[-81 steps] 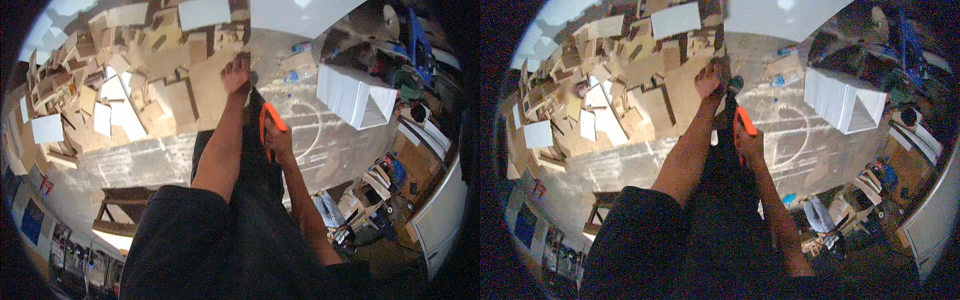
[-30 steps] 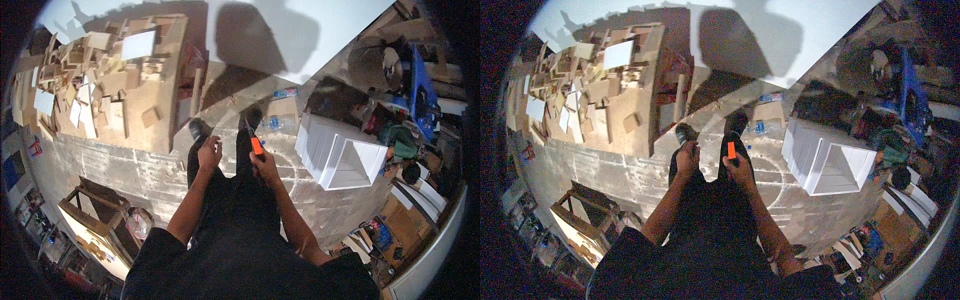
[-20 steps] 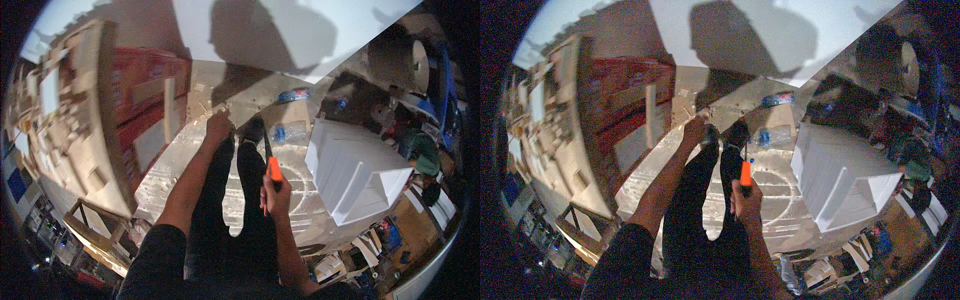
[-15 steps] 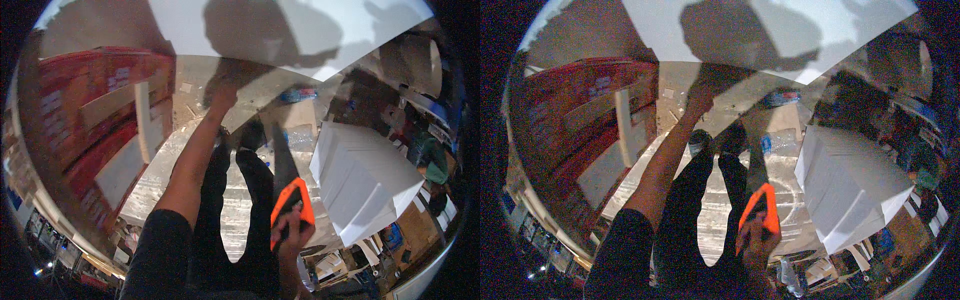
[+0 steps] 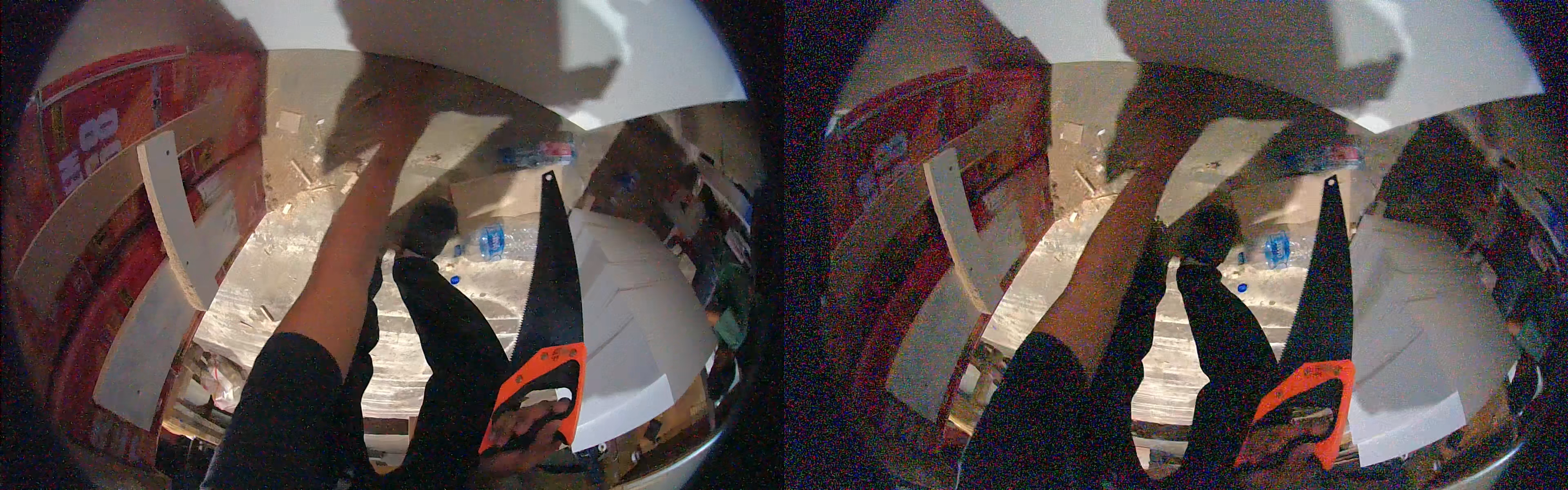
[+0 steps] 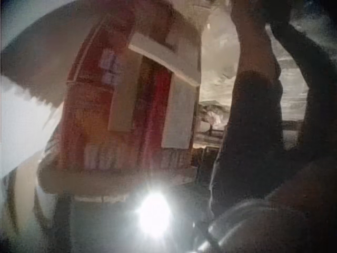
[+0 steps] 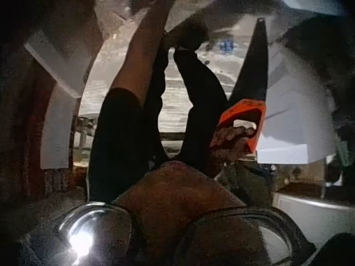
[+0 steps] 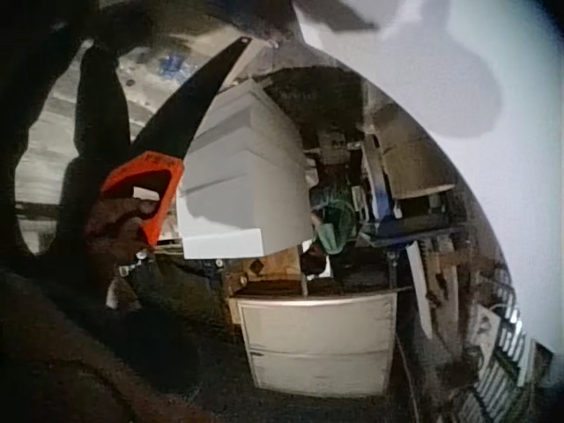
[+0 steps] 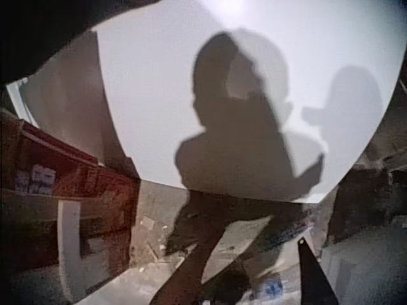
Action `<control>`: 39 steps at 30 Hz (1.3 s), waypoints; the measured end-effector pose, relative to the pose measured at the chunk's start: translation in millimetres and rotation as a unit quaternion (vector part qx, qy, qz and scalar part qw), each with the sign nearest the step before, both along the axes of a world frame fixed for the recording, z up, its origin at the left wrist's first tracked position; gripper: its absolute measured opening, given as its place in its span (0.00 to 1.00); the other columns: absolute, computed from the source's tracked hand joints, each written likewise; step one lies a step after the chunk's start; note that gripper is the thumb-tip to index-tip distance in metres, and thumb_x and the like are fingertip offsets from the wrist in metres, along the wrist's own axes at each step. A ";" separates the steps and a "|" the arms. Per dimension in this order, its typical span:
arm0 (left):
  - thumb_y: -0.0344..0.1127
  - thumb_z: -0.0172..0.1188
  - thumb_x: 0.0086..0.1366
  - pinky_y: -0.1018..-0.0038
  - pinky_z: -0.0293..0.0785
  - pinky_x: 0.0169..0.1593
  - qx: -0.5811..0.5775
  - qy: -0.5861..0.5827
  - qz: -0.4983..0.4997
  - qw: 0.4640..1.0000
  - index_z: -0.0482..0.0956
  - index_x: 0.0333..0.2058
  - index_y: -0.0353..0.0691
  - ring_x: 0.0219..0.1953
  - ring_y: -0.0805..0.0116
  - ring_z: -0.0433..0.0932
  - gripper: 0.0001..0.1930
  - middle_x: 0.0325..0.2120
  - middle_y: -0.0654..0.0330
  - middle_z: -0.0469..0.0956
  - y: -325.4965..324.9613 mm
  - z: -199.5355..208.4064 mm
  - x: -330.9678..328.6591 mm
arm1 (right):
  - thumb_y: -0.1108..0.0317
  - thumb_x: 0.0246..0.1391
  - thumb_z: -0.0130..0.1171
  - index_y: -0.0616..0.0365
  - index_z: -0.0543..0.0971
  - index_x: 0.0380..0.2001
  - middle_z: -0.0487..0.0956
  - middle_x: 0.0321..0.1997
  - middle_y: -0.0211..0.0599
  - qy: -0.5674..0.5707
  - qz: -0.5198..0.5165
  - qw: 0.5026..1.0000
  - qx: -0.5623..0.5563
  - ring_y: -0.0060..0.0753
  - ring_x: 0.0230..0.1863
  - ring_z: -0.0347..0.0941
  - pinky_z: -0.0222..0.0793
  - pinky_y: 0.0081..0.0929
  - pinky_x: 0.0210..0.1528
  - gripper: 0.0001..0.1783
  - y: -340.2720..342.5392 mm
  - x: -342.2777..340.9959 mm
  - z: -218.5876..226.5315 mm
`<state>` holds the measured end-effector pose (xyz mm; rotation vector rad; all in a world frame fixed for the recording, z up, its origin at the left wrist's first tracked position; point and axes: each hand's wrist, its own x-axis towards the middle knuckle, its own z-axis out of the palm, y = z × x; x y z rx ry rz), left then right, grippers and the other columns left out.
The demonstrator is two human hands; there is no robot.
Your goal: The person uses a hand saw to cut small pieces of wood, fits two pieces together to check the joint, marks a piece of wood with a pencil, and then uses a piece of sandpaper to smooth the edges of the wood.
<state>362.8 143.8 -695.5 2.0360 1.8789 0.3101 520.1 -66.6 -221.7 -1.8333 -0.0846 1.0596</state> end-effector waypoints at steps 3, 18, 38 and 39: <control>0.46 0.58 0.56 0.50 0.59 0.63 0.012 0.014 0.032 0.999 0.70 0.57 0.48 0.58 0.44 0.68 0.29 0.56 0.45 0.69 4.3 -7.3 0.9 | 0.63 0.68 0.41 0.58 0.64 0.47 0.65 0.18 0.31 0.017 0.006 0.999 0.033 0.23 0.08 0.60 0.60 0.22 0.08 0.12 -0.2 0.5 -9.9; 0.59 0.58 0.53 0.53 0.76 0.41 -0.195 -0.057 -0.052 0.978 0.79 0.43 0.45 0.36 0.50 0.80 0.27 0.36 0.48 0.80 -157.7 18.2 -13.4 | 0.63 0.66 0.46 0.56 0.70 0.44 0.62 0.18 0.27 -0.079 0.105 0.986 -0.105 0.19 0.08 0.55 0.56 0.19 0.08 0.10 -14.3 -18.0 -17.0; 0.48 0.63 0.51 0.57 0.76 0.39 -0.179 -0.041 0.245 0.952 0.70 0.39 0.39 0.38 0.50 0.77 0.23 0.35 0.51 0.74 -374.7 520.6 -187.3 | 0.65 0.56 0.60 0.60 0.75 0.35 0.73 0.26 0.28 -0.135 0.278 0.951 0.026 0.21 0.25 0.69 0.67 0.23 0.27 0.10 -111.5 -11.4 172.8; 0.48 0.64 0.51 0.57 0.76 0.39 -0.157 -0.039 0.250 0.955 0.70 0.39 0.38 0.38 0.50 0.78 0.23 0.35 0.51 0.75 -409.1 530.8 -200.6 | 0.66 0.56 0.60 0.61 0.75 0.34 0.74 0.27 0.29 -0.127 0.279 0.951 0.039 0.21 0.26 0.69 0.67 0.23 0.29 0.10 -107.2 -15.6 200.5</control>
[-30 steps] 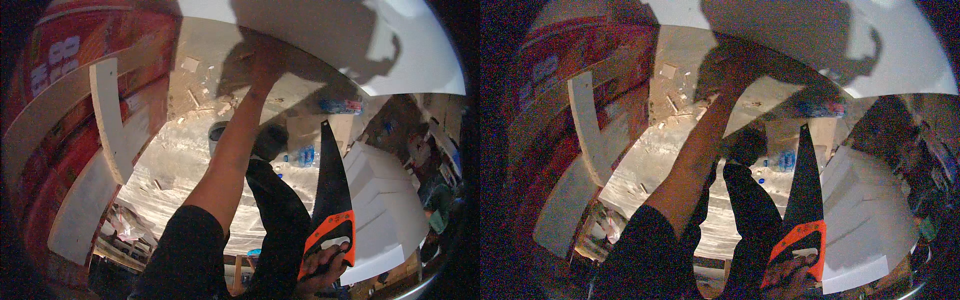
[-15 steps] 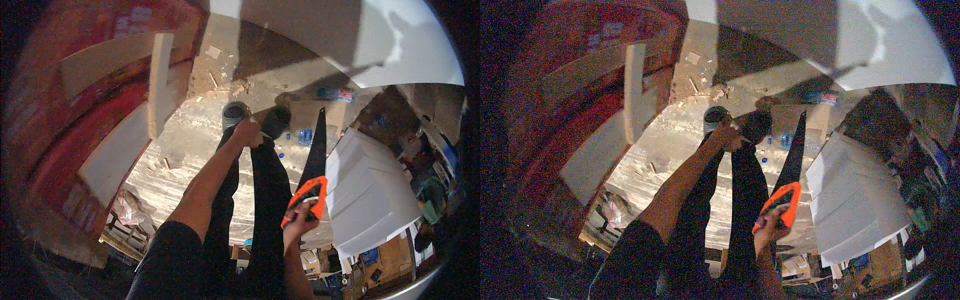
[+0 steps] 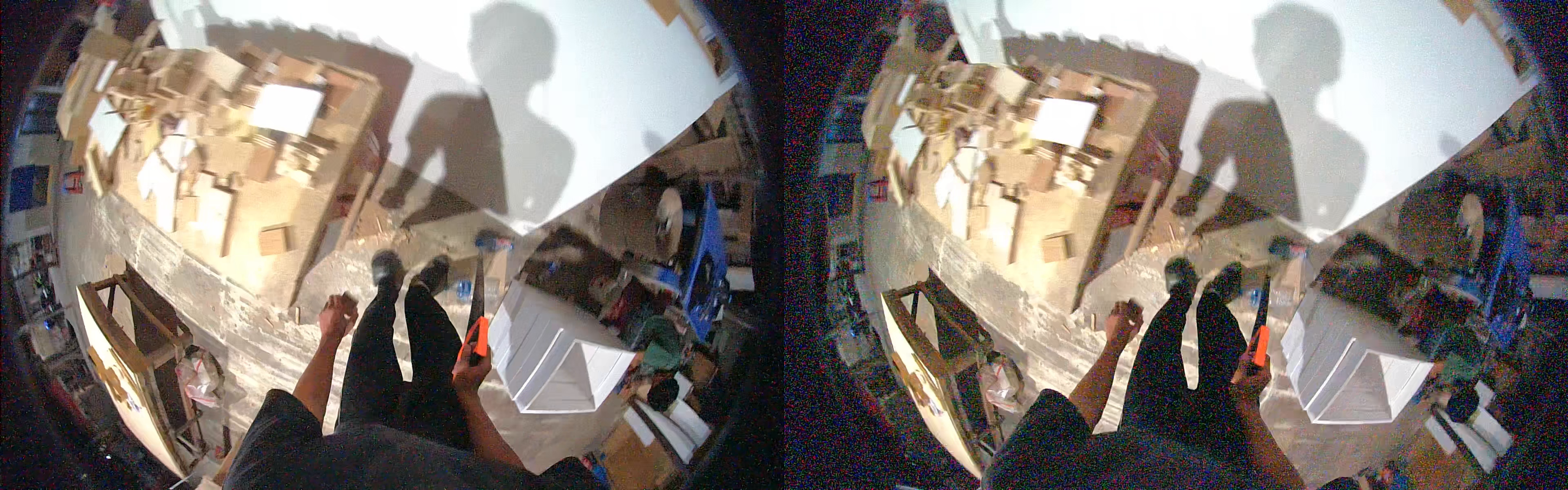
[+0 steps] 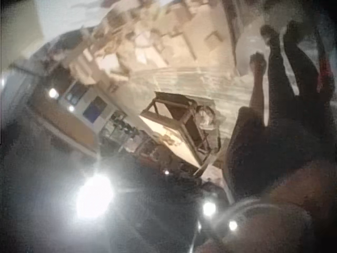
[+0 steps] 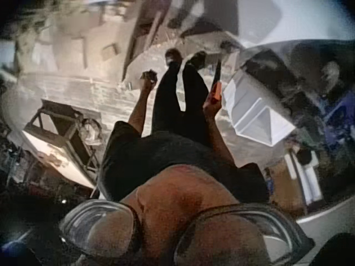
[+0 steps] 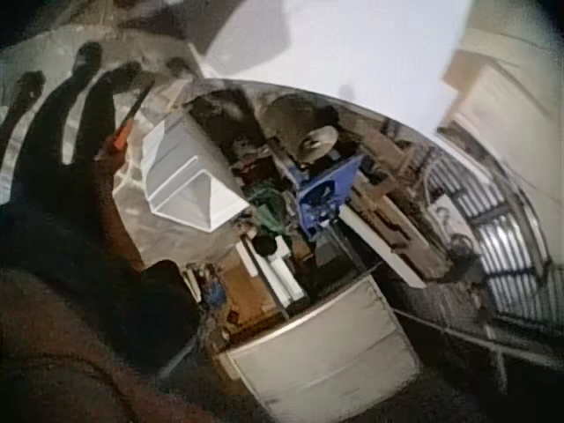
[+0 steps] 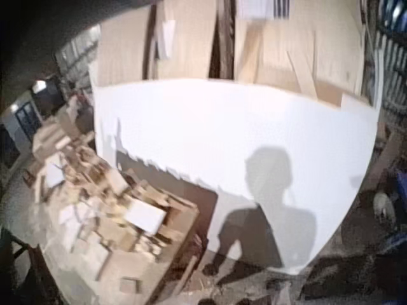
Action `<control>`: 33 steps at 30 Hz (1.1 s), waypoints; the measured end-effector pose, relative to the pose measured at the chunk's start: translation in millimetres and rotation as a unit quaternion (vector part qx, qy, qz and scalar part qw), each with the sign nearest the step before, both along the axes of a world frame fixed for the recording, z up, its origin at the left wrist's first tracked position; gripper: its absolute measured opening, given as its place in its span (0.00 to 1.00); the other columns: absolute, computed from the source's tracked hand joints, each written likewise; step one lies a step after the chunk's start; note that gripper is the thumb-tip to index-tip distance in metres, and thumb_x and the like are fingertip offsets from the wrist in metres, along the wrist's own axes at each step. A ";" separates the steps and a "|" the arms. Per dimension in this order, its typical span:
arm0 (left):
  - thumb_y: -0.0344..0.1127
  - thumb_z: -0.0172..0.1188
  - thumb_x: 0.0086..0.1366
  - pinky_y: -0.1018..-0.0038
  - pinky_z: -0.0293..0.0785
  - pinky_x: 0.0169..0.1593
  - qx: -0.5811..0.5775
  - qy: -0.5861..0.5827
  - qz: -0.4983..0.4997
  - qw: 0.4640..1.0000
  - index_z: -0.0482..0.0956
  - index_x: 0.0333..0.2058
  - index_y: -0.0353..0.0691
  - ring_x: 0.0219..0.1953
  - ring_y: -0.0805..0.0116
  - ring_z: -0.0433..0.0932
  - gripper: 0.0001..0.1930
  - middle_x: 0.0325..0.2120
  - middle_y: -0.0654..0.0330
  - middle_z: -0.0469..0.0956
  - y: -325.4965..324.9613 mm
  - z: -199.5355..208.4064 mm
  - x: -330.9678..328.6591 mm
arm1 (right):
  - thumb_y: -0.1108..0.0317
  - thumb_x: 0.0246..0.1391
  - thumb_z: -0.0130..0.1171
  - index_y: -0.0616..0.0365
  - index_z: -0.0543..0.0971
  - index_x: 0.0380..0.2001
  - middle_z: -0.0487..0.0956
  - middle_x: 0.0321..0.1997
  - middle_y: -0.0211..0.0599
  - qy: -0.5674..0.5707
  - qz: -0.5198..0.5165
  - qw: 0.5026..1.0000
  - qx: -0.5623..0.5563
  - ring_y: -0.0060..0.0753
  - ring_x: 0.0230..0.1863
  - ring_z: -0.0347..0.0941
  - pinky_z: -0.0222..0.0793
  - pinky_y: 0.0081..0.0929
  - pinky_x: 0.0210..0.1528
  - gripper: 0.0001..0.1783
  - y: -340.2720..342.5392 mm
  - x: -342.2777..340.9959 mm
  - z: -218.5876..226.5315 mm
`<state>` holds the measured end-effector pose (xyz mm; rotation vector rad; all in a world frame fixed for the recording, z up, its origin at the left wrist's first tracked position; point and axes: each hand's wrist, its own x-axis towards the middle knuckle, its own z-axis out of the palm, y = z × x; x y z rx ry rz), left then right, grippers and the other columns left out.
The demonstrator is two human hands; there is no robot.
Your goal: The person uses a hand saw to cut small pieces of wood, fits two pieces together to check the joint, marks a piece of wood with a pencil, and then uses a piece of sandpaper to smooth the edges of the wood.
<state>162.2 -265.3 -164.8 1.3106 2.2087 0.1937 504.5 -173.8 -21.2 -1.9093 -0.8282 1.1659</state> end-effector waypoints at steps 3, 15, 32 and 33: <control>0.49 0.66 0.53 0.57 0.75 0.39 0.007 0.027 0.105 0.994 0.70 0.39 0.36 0.38 0.51 0.78 0.24 0.36 0.50 0.76 -20.7 79.6 -11.6 | 0.69 0.52 0.61 0.61 0.73 0.31 0.73 0.27 0.28 -0.032 0.083 0.996 -0.027 0.20 0.29 0.70 0.66 0.22 0.30 0.09 19.8 -17.0 70.5; 0.48 0.71 0.51 0.62 0.76 0.40 0.207 -0.117 0.289 0.927 0.74 0.45 0.36 0.35 0.52 0.80 0.28 0.34 0.51 0.78 -55.7 245.8 -114.2 | 0.63 0.50 0.63 0.57 0.70 0.25 0.71 0.18 0.36 -0.184 0.356 0.852 0.337 0.39 0.20 0.72 0.68 0.32 0.25 0.13 13.3 -131.5 196.1; 0.46 0.73 0.49 0.69 0.74 0.30 0.259 -0.094 0.406 0.872 0.77 0.41 0.37 0.23 0.64 0.78 0.25 0.32 0.56 0.80 -230.7 257.5 -339.5 | 0.62 0.46 0.68 0.62 0.75 0.29 0.72 0.21 0.37 -0.065 0.658 0.616 0.428 0.44 0.15 0.68 0.66 0.34 0.20 0.16 -75.8 -479.3 219.7; 0.47 0.73 0.49 0.69 0.74 0.30 0.262 -0.098 0.424 0.861 0.77 0.41 0.37 0.24 0.64 0.78 0.26 0.33 0.56 0.80 -230.9 254.6 -347.3 | 0.62 0.45 0.68 0.61 0.74 0.30 0.73 0.22 0.41 -0.044 0.657 0.590 0.468 0.48 0.21 0.72 0.69 0.38 0.24 0.16 -70.6 -500.3 221.3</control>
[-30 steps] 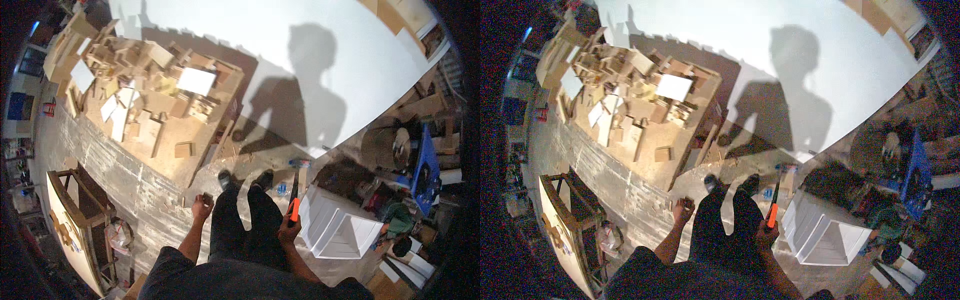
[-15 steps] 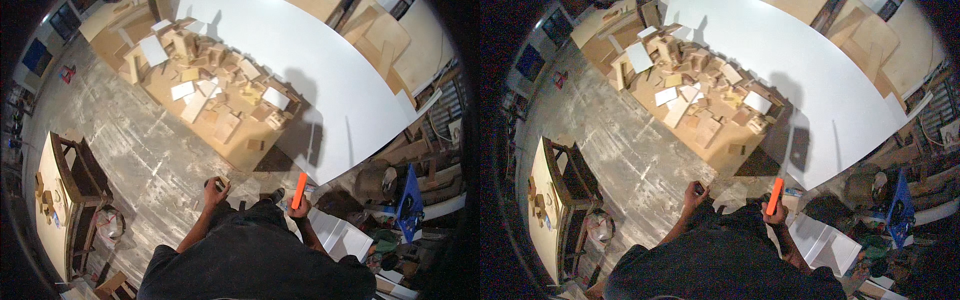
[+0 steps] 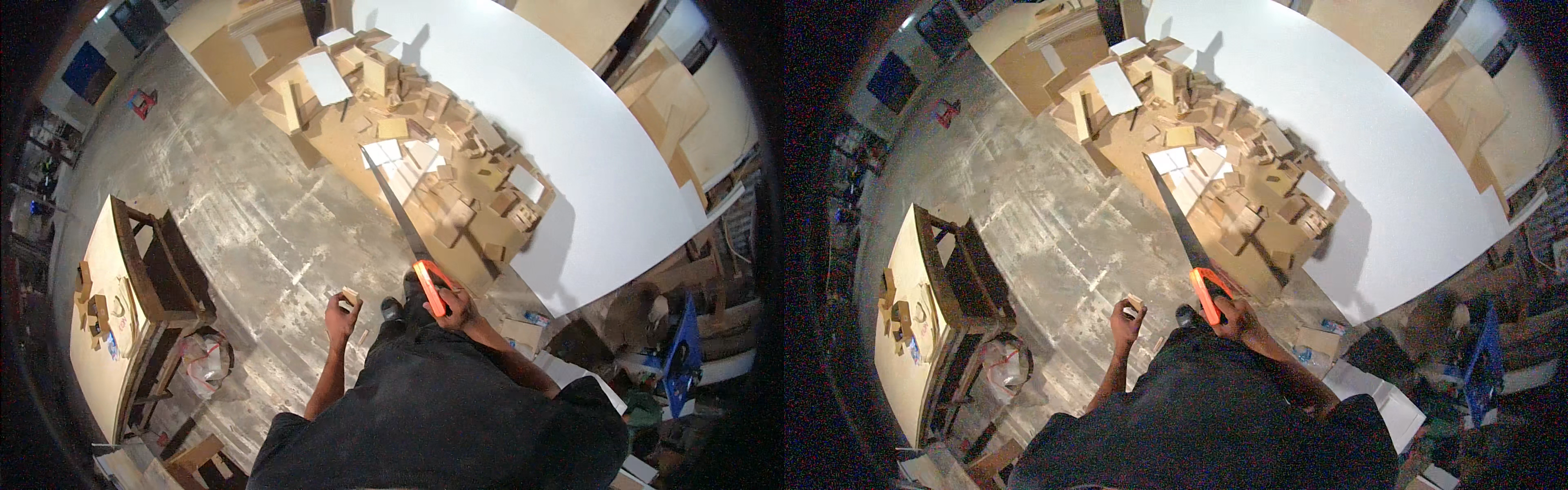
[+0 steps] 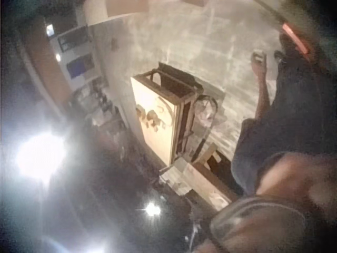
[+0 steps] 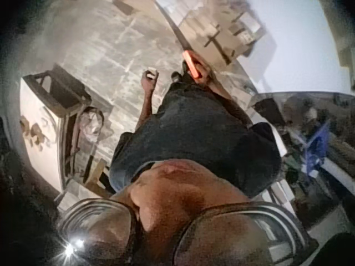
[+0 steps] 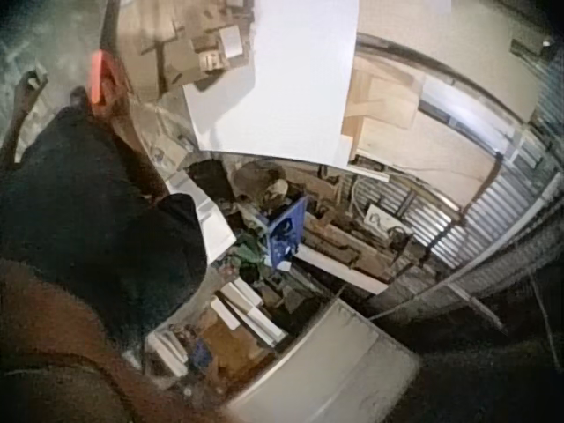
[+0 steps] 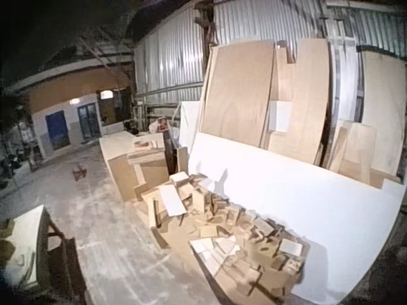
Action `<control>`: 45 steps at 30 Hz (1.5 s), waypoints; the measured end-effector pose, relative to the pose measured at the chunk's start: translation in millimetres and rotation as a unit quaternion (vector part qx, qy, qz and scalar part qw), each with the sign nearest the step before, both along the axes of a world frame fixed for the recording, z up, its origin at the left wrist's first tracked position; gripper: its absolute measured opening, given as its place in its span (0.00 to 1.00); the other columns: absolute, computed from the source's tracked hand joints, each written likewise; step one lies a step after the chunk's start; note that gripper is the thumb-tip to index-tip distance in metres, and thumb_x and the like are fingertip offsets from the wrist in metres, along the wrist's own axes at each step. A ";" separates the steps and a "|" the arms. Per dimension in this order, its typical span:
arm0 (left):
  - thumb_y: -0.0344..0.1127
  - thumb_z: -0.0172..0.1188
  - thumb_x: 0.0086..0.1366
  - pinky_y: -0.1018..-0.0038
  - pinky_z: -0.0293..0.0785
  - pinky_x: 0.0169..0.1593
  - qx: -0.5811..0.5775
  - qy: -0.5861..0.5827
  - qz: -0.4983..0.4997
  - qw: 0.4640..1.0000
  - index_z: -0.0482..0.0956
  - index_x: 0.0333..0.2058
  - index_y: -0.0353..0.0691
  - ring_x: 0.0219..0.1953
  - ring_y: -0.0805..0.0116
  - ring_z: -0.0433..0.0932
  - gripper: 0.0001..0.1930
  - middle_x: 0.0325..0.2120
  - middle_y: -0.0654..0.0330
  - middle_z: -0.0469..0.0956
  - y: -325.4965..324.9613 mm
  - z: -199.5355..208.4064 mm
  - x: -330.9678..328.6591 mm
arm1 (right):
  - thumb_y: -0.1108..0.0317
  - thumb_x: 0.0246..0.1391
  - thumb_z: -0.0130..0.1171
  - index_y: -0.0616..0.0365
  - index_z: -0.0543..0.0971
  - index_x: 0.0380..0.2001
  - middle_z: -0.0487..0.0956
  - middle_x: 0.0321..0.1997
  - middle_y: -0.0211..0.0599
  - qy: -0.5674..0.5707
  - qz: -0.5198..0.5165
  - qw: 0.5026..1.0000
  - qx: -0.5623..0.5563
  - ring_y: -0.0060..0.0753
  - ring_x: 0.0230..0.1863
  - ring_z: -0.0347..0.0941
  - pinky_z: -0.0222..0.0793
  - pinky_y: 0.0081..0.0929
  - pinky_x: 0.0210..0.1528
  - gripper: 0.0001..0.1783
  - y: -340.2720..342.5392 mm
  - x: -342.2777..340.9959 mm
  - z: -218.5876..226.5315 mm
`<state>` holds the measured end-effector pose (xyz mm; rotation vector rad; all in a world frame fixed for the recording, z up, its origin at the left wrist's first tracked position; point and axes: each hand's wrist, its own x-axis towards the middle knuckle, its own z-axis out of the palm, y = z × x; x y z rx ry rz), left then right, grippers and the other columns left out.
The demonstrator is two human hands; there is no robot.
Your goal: The person uses a hand saw to cut small pieces of wood, fits two pieces together to check the joint, marks a piece of wood with a pencil, and then uses a piece of sandpaper to smooth the edges of the wood.
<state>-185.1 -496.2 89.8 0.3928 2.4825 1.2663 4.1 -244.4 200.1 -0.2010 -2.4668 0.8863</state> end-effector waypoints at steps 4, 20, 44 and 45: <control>0.46 0.72 0.51 0.69 0.75 0.32 -0.019 0.007 0.011 1.000 0.76 0.43 0.34 0.26 0.65 0.79 0.27 0.35 0.54 0.81 14.7 6.8 -18.8 | 0.61 0.40 0.67 0.60 0.75 0.36 0.76 0.24 0.48 0.058 0.030 0.993 0.102 0.55 0.31 0.77 0.73 0.42 0.32 0.20 26.0 -79.0 -29.3; 0.37 0.71 0.54 0.73 0.74 0.31 0.021 -0.058 0.054 0.997 0.76 0.42 0.32 0.30 0.69 0.78 0.21 0.35 0.56 0.80 65.1 41.2 -162.3 | 0.59 0.36 0.66 0.50 0.76 0.46 0.77 0.23 0.39 0.057 0.134 0.987 0.066 0.43 0.23 0.77 0.74 0.40 0.25 0.28 121.1 -422.5 -51.8; 0.38 0.67 0.58 0.76 0.72 0.34 0.274 -0.302 -0.080 0.910 0.69 0.50 0.38 0.39 0.69 0.77 0.24 0.43 0.58 0.76 199.7 87.2 -494.2 | 0.69 0.47 0.57 0.52 0.76 0.41 0.75 0.43 0.40 -0.327 -0.069 0.937 0.099 0.44 0.50 0.73 0.73 0.39 0.47 0.15 151.8 -543.7 -103.9; 0.35 0.67 0.56 0.77 0.72 0.35 0.280 -0.314 -0.074 0.904 0.70 0.49 0.39 0.39 0.70 0.76 0.23 0.42 0.59 0.76 203.0 88.3 -495.6 | 0.69 0.47 0.57 0.52 0.76 0.41 0.75 0.43 0.40 -0.330 -0.075 0.937 0.091 0.44 0.50 0.73 0.73 0.39 0.47 0.15 150.5 -545.6 -102.7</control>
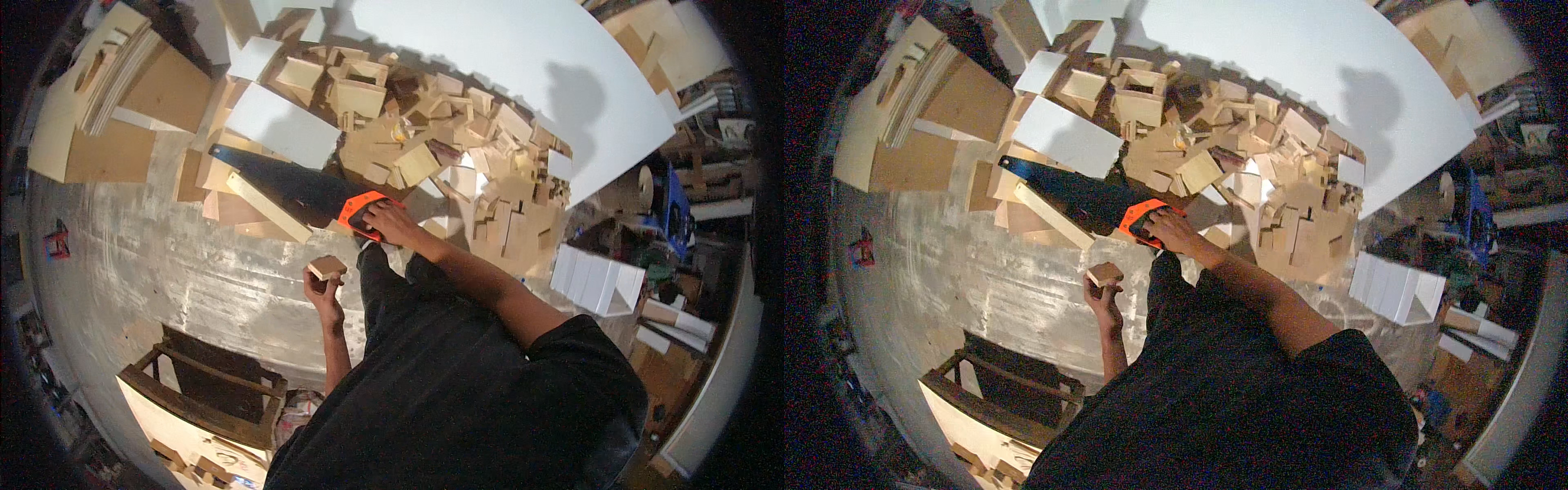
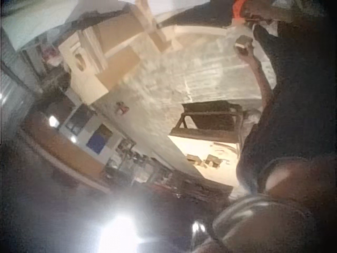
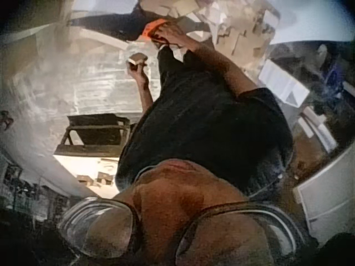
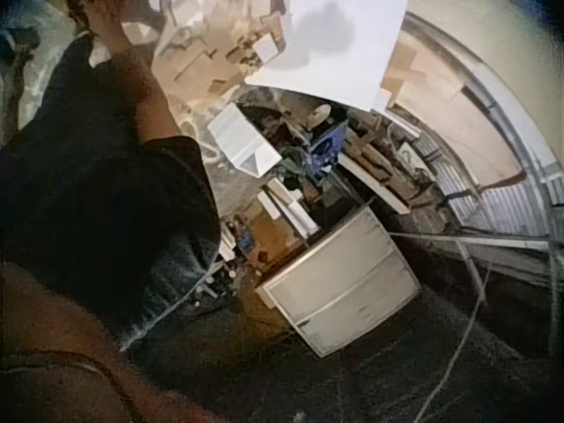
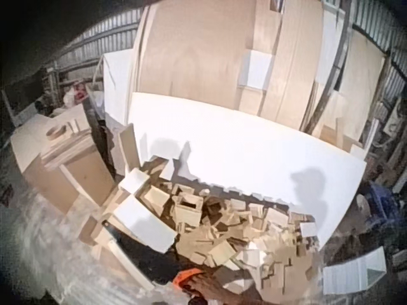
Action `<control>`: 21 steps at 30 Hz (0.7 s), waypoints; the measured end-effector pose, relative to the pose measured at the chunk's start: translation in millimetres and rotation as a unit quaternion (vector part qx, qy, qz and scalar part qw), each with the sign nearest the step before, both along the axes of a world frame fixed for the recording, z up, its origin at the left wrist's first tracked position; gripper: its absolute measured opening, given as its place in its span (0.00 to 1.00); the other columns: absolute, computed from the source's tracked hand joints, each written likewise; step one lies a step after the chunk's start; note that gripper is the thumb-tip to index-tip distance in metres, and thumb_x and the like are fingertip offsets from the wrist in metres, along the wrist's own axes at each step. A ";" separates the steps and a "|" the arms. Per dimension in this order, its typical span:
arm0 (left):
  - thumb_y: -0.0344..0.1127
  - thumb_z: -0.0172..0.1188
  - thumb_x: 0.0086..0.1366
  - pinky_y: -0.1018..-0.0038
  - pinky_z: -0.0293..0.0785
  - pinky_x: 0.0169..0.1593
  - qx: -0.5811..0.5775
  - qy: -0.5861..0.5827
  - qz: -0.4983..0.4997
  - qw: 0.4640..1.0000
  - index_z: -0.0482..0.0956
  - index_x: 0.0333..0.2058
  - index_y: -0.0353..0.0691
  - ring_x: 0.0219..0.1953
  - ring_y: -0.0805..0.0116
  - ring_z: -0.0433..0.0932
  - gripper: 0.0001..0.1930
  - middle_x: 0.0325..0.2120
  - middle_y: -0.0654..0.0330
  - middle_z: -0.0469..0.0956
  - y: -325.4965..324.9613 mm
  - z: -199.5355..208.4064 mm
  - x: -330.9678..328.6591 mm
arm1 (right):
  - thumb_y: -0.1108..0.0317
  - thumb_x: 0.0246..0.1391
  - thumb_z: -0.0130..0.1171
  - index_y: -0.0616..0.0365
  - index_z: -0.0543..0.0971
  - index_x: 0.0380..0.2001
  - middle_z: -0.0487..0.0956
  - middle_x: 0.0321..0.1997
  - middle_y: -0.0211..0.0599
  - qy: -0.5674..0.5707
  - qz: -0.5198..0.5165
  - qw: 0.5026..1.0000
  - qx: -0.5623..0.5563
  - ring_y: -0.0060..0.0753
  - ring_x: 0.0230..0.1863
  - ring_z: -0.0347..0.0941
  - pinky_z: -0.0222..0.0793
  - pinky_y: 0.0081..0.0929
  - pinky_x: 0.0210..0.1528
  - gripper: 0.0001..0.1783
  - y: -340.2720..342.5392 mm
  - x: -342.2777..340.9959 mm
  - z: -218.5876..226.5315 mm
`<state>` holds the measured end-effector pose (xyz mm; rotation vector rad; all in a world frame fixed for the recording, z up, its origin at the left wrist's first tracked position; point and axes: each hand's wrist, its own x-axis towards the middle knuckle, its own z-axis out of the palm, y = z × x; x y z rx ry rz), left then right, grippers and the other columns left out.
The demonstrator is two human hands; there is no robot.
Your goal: The person uses a hand saw to cut small pieces of wood, fits two pieces together to check the joint, marks a piece of wood with a pencil, and then uses a piece of sandpaper to smooth the edges of the wood.
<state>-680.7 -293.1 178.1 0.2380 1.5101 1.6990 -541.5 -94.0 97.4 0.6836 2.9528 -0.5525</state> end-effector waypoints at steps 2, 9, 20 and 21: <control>0.33 0.67 0.56 0.77 0.71 0.34 0.000 -0.029 -0.005 1.000 0.70 0.47 0.39 0.39 0.72 0.76 0.22 0.40 0.61 0.77 8.4 -4.1 -4.8 | 0.71 0.48 0.53 0.58 0.74 0.43 0.73 0.44 0.43 0.006 0.030 1.000 0.003 0.45 0.51 0.71 0.68 0.42 0.54 0.16 -1.2 -0.5 2.6; 0.33 0.66 0.58 0.77 0.72 0.34 -0.013 0.005 -0.115 0.993 0.71 0.46 0.39 0.37 0.72 0.77 0.19 0.39 0.61 0.77 48.7 -13.4 -35.2 | 0.70 0.45 0.58 0.59 0.74 0.37 0.74 0.40 0.44 0.077 -0.088 0.991 -0.062 0.47 0.42 0.74 0.73 0.39 0.44 0.13 4.7 -1.5 60.3; 0.30 0.64 0.58 0.77 0.70 0.32 0.049 0.043 -0.057 0.996 0.71 0.45 0.40 0.36 0.74 0.74 0.17 0.37 0.63 0.76 89.7 -15.8 -69.2 | 0.66 0.51 0.59 0.59 0.76 0.25 0.78 0.25 0.42 0.199 -0.164 0.904 -0.341 0.40 0.29 0.77 0.71 0.33 0.33 0.07 2.6 61.8 93.4; 0.30 0.64 0.58 0.77 0.70 0.32 0.048 0.044 -0.056 0.996 0.71 0.45 0.40 0.36 0.74 0.74 0.17 0.37 0.63 0.76 89.7 -13.6 -68.4 | 0.70 0.52 0.57 0.60 0.76 0.26 0.78 0.25 0.43 0.245 -0.145 0.893 -0.349 0.39 0.27 0.76 0.70 0.31 0.32 0.05 2.1 64.0 98.8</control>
